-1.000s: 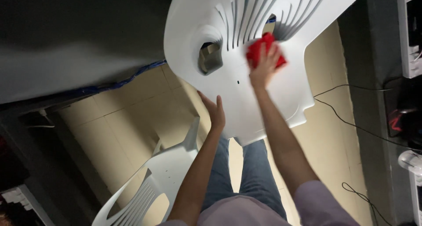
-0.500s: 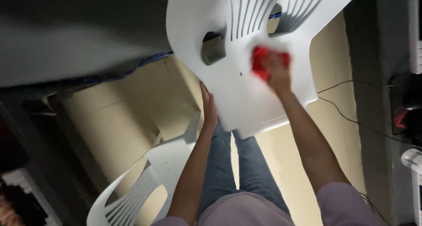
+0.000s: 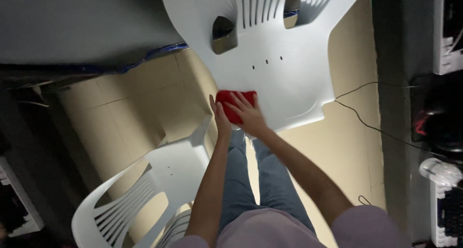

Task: The person wipes a white plastic chair with a red cloth, then lifts and stacks it with other chairs. This process is repeated for multiple chairs in the room.

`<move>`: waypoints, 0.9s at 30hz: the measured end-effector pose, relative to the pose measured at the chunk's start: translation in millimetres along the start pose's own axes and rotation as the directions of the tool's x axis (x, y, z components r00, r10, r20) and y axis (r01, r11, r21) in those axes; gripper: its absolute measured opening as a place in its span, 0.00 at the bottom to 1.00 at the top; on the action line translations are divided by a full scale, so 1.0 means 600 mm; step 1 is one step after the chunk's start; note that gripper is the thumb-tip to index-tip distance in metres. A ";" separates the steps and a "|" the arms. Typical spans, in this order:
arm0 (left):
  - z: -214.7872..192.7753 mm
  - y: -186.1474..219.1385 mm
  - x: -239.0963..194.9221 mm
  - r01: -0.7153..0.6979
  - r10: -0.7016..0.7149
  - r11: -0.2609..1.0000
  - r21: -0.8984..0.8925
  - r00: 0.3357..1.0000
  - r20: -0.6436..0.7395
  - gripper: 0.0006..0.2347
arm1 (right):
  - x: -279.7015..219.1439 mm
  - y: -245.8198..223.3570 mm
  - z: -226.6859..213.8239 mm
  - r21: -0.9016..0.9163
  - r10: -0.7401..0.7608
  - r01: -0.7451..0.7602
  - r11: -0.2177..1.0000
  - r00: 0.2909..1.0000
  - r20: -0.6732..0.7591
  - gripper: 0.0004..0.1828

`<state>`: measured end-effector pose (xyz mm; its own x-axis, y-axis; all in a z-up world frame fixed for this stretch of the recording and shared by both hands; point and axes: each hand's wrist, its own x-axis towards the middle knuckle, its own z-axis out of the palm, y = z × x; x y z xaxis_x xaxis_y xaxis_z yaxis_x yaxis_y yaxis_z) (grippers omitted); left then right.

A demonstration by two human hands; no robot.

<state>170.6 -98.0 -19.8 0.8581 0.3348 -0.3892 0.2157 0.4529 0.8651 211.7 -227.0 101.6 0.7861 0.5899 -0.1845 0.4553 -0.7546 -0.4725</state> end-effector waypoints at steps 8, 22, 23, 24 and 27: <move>0.012 0.005 -0.041 -0.029 0.014 0.946 0.324 0.999 0.050 0.33 | -0.042 0.283 -0.034 -0.089 0.288 -0.323 0.942 0.917 -0.278 0.42; 0.067 0.026 -0.126 -0.164 0.170 0.922 0.350 0.985 0.014 0.33 | -0.065 0.031 0.058 0.068 0.052 -0.029 0.997 0.931 -0.362 0.40; 0.078 0.031 -0.142 -0.236 0.240 0.872 0.429 0.970 0.047 0.32 | -0.094 0.038 0.058 -0.009 0.001 -0.003 1.000 0.969 -0.247 0.37; 0.089 0.036 -0.159 -0.305 0.305 0.809 0.502 0.948 0.085 0.32 | -0.123 0.046 0.057 -0.082 -0.041 0.031 0.996 0.991 -0.124 0.35; 0.107 0.020 -0.193 -0.467 0.358 0.588 0.661 0.883 0.305 0.30 | -0.196 0.110 0.048 -0.037 -0.119 0.115 0.993 0.981 -0.153 0.35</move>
<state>103.7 -184.2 55.7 0.9767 0.2054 0.0623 0.0344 -0.4364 0.8991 137.2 -338.0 67.2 0.7811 0.6244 0.0073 0.5575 -0.6921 -0.4585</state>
